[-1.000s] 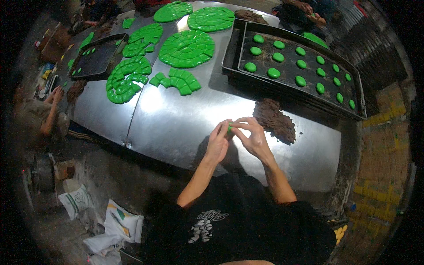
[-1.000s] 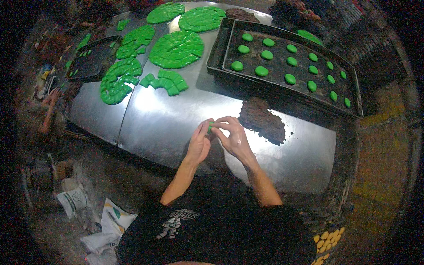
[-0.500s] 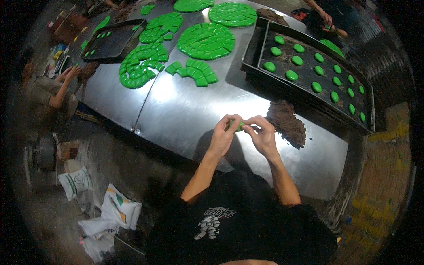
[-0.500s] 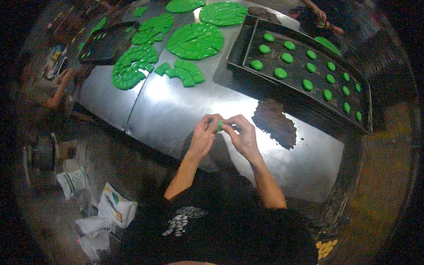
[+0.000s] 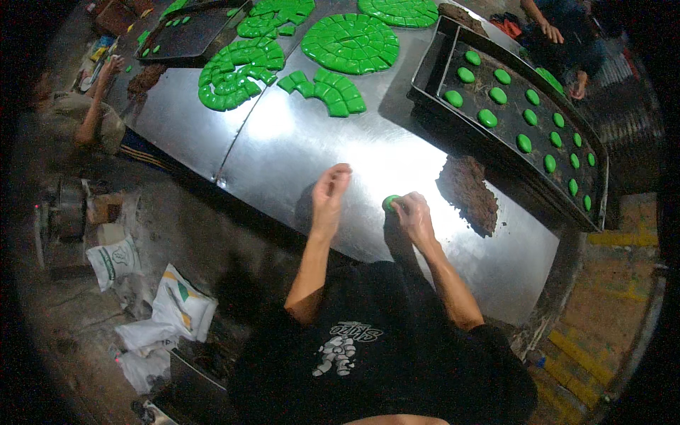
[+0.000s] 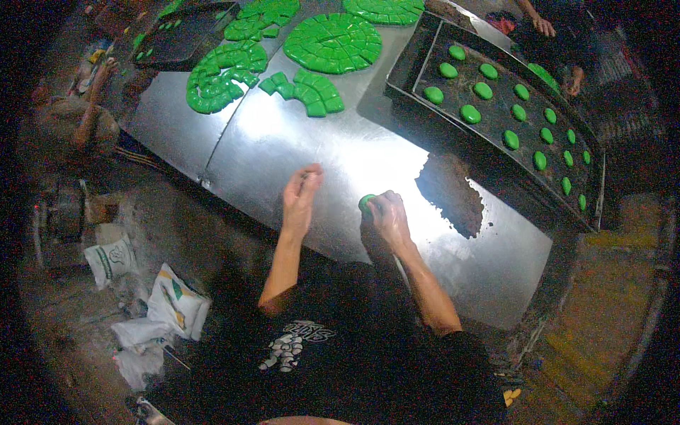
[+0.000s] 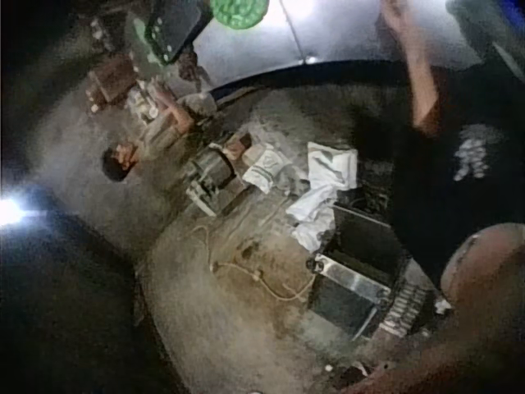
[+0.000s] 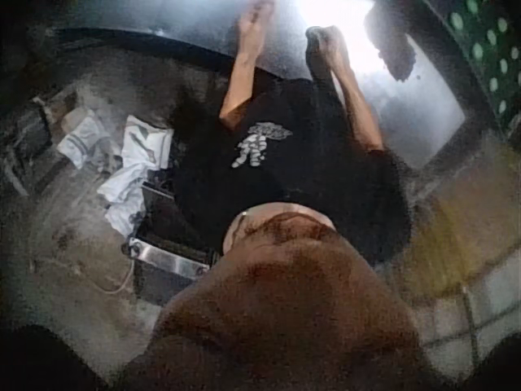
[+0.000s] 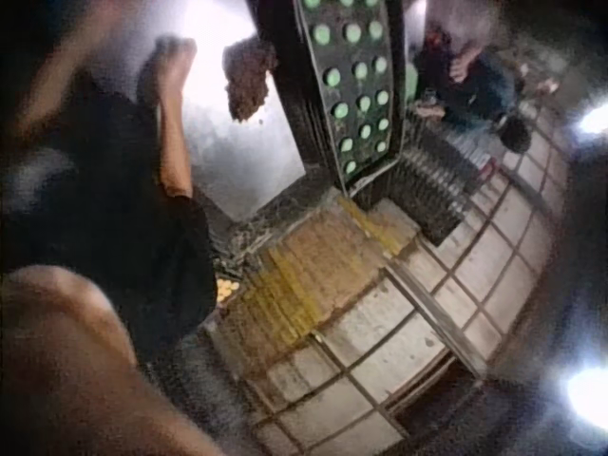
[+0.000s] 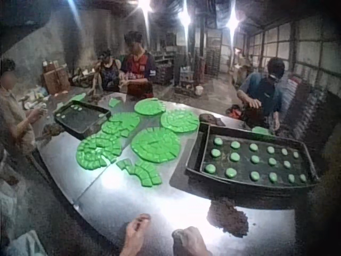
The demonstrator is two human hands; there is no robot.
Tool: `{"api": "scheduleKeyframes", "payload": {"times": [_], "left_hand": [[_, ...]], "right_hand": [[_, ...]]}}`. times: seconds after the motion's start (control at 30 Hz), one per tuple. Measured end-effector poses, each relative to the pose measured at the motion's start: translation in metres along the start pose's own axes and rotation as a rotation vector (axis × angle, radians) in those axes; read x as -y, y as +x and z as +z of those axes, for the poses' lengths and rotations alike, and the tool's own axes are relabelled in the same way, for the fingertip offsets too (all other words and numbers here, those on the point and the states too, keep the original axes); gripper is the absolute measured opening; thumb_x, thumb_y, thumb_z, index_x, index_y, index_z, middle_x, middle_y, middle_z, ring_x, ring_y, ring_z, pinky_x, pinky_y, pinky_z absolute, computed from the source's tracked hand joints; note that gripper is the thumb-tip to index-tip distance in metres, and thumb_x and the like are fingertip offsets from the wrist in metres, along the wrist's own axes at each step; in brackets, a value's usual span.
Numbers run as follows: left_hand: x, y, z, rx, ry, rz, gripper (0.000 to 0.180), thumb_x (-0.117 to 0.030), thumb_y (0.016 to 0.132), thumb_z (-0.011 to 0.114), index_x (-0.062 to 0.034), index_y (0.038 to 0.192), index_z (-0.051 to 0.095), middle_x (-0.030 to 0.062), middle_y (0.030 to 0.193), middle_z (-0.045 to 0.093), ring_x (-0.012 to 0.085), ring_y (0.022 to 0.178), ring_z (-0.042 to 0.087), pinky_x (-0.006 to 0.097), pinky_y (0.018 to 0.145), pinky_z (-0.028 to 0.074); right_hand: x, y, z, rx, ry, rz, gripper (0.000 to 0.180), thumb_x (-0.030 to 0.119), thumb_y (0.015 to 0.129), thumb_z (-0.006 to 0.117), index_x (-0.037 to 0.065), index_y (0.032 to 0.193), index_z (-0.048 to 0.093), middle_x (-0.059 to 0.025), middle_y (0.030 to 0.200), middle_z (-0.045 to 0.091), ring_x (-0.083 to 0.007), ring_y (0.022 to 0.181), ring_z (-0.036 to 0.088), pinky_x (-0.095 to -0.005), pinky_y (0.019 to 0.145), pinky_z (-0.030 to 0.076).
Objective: The person takes small pieces of green dough, places a brown filling inside, and wraps the green dough around it to form a ball. The finished items are placed on a metal tray. Other people are also working at the same table.
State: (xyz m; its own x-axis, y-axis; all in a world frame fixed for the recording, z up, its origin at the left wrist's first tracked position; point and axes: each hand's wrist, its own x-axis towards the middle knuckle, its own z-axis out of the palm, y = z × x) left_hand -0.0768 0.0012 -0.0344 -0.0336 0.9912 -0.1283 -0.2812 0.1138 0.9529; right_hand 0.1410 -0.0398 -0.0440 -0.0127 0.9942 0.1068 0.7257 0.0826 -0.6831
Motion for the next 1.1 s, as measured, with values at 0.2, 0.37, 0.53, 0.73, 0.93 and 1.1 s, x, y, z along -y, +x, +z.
{"api": "scheduleKeyframes", "payload": {"times": [0.2,0.37,0.53,0.73,0.93,1.1], "left_hand": [[0.0,-0.009,-0.043,-0.202,-0.075,-0.015,0.035,-0.032,0.099,0.062,-0.0019,0.118,0.062,0.0066,0.114,0.06,0.0176,0.11,0.057,0.038,0.104,0.046],[0.006,0.01,-0.062,-0.214,-0.018,-0.089,0.03,-0.029,0.1,0.061,-0.0052,0.119,0.062,0.0046,0.117,0.061,0.014,0.11,0.057,0.034,0.1,0.047],[-0.005,0.114,-0.083,-0.19,0.3,0.021,0.045,-0.036,0.099,0.061,0.0014,0.123,0.062,0.0128,0.118,0.065,0.02,0.113,0.059,0.032,0.097,0.048],[0.05,0.3,-0.178,-0.287,0.865,0.388,0.027,-0.014,0.102,0.048,-0.0078,0.117,0.07,0.0152,0.098,0.071,0.0219,0.086,0.062,0.034,0.086,0.05],[0.042,0.397,-0.203,-0.361,0.989,0.192,0.067,-0.051,0.077,0.076,0.0041,0.114,0.064,0.0254,0.109,0.067,0.0403,0.102,0.062,0.051,0.095,0.044],[0.046,0.369,-0.141,-0.223,0.738,0.416,0.042,-0.007,0.086,0.071,-0.0014,0.121,0.049,0.0171,0.112,0.058,0.0277,0.099,0.058,0.04,0.086,0.049]], "right_hand": [[0.051,0.066,-0.042,-0.301,-0.068,-0.063,0.034,0.032,0.095,0.061,0.002,0.11,0.067,-0.0154,0.103,0.057,-0.031,0.093,0.046,-0.0467,0.089,0.035],[-0.008,0.051,0.07,0.001,-0.456,0.015,0.038,0.036,0.098,0.051,0.0,0.108,0.059,-0.022,0.104,0.054,-0.0401,0.104,0.051,-0.0546,0.09,0.039],[0.0,0.061,0.067,0.043,-0.39,-0.001,0.04,0.035,0.099,0.048,0.001,0.118,0.056,-0.0237,0.107,0.053,-0.0404,0.104,0.051,-0.0552,0.09,0.04],[0.008,0.047,0.026,0.345,-0.262,0.017,0.038,0.015,0.089,0.053,-0.001,0.123,0.057,-0.0281,0.109,0.059,-0.0419,0.102,0.055,-0.0512,0.092,0.047],[-0.005,0.01,-0.023,0.417,-0.086,0.073,0.039,0.023,0.075,0.073,0.0,0.107,0.066,-0.0228,0.103,0.061,-0.039,0.104,0.058,-0.0495,0.09,0.052],[-0.013,-0.004,-0.054,0.295,0.127,0.249,0.034,0.02,0.085,0.069,0.002,0.114,0.066,-0.0184,0.106,0.065,-0.03,0.094,0.064,-0.0414,0.085,0.053]]}}
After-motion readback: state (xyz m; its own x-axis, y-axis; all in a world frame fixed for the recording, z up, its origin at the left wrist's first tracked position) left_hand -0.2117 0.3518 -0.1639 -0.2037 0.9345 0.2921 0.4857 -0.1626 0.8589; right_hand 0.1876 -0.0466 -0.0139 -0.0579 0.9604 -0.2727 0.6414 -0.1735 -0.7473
